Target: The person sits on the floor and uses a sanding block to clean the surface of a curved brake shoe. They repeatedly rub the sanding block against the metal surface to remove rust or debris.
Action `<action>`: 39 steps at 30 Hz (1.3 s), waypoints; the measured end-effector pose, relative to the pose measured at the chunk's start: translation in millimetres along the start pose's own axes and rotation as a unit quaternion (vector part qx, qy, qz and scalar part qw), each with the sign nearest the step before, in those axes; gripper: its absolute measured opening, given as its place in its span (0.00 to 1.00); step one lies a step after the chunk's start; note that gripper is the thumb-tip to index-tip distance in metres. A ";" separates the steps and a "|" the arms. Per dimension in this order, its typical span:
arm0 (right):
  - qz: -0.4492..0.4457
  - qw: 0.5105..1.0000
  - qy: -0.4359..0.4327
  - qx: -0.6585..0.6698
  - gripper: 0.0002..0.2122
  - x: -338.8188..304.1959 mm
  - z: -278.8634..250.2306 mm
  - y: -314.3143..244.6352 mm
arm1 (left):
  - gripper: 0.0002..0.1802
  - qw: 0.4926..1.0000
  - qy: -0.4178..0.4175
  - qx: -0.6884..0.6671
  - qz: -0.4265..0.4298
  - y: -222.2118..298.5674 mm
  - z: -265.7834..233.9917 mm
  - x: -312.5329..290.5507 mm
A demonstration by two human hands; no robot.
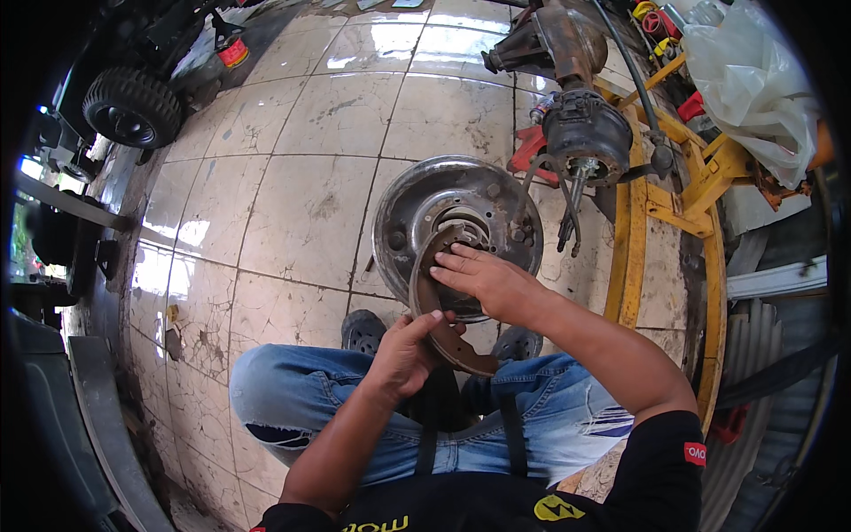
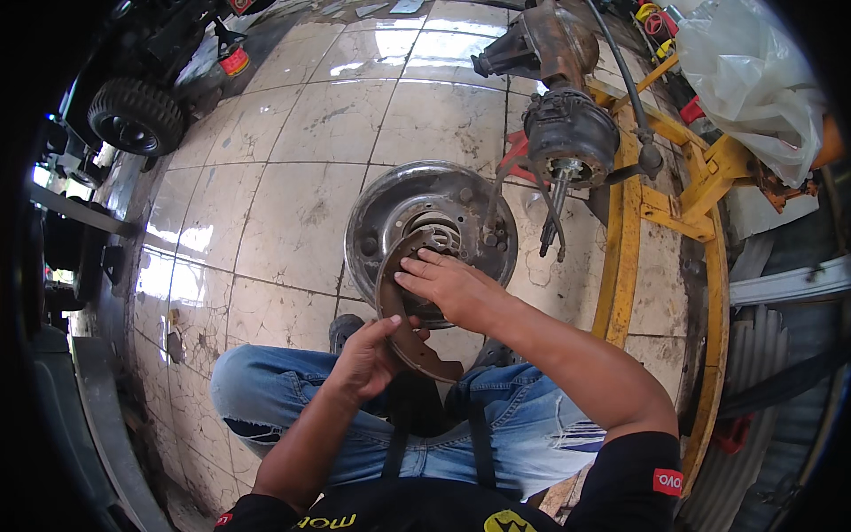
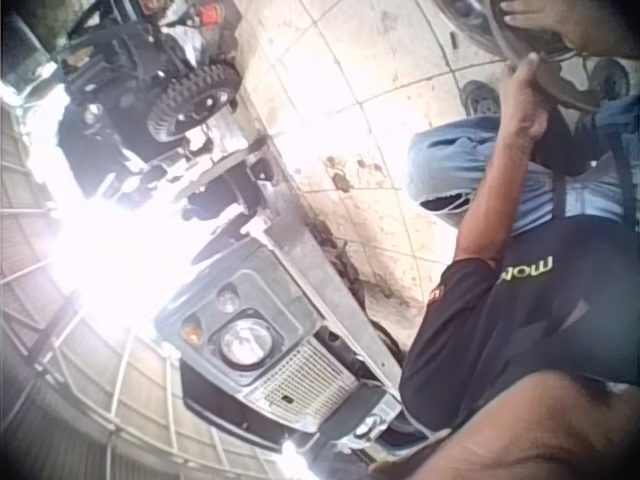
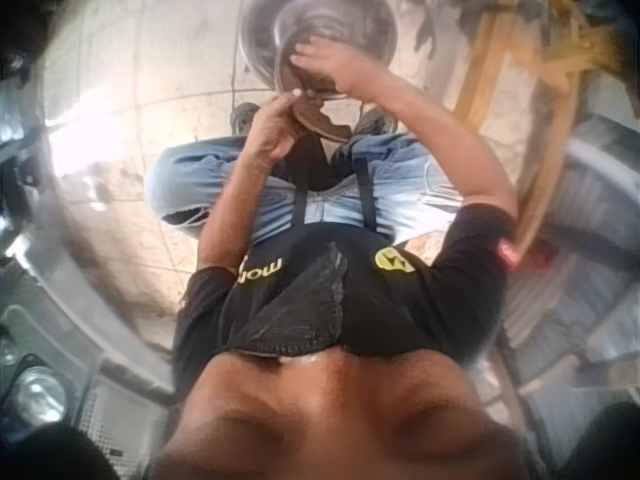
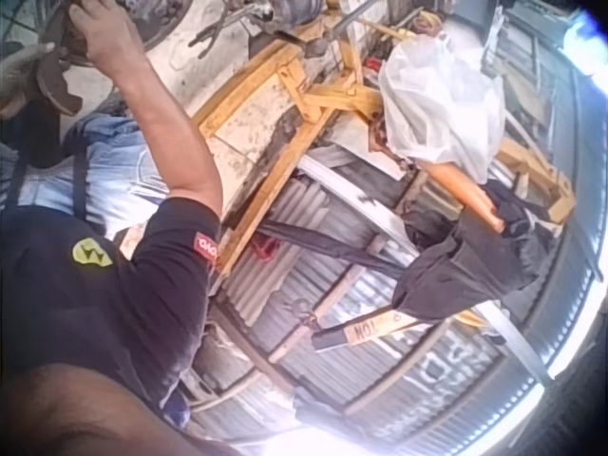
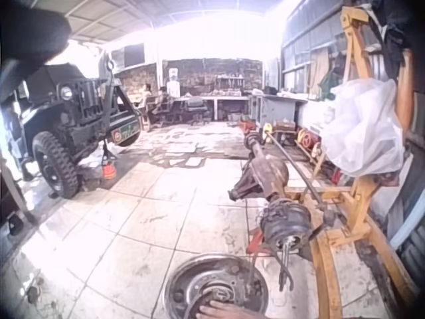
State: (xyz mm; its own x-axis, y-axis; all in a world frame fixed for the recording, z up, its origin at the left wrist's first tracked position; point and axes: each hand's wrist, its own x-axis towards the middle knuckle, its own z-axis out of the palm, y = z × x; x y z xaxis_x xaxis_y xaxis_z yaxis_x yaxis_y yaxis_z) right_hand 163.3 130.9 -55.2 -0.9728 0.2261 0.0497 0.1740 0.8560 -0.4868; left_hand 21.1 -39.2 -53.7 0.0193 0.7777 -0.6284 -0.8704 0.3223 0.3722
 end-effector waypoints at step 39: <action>0.002 0.984 0.118 -0.132 0.23 10.1 -33.3 -2.6 | 0.23 0.983 0.020 0.077 0.164 22.3 42.0 5.9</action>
State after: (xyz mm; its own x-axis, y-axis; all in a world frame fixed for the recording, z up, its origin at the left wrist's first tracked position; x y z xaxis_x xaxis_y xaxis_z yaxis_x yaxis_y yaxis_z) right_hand 158.2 146.5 -24.3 -0.9151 0.3049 0.2638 0.2423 0.9389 -0.2447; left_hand 22.4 -4.8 -20.5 -0.2717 0.8327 -0.4824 -0.7416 0.1383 0.6564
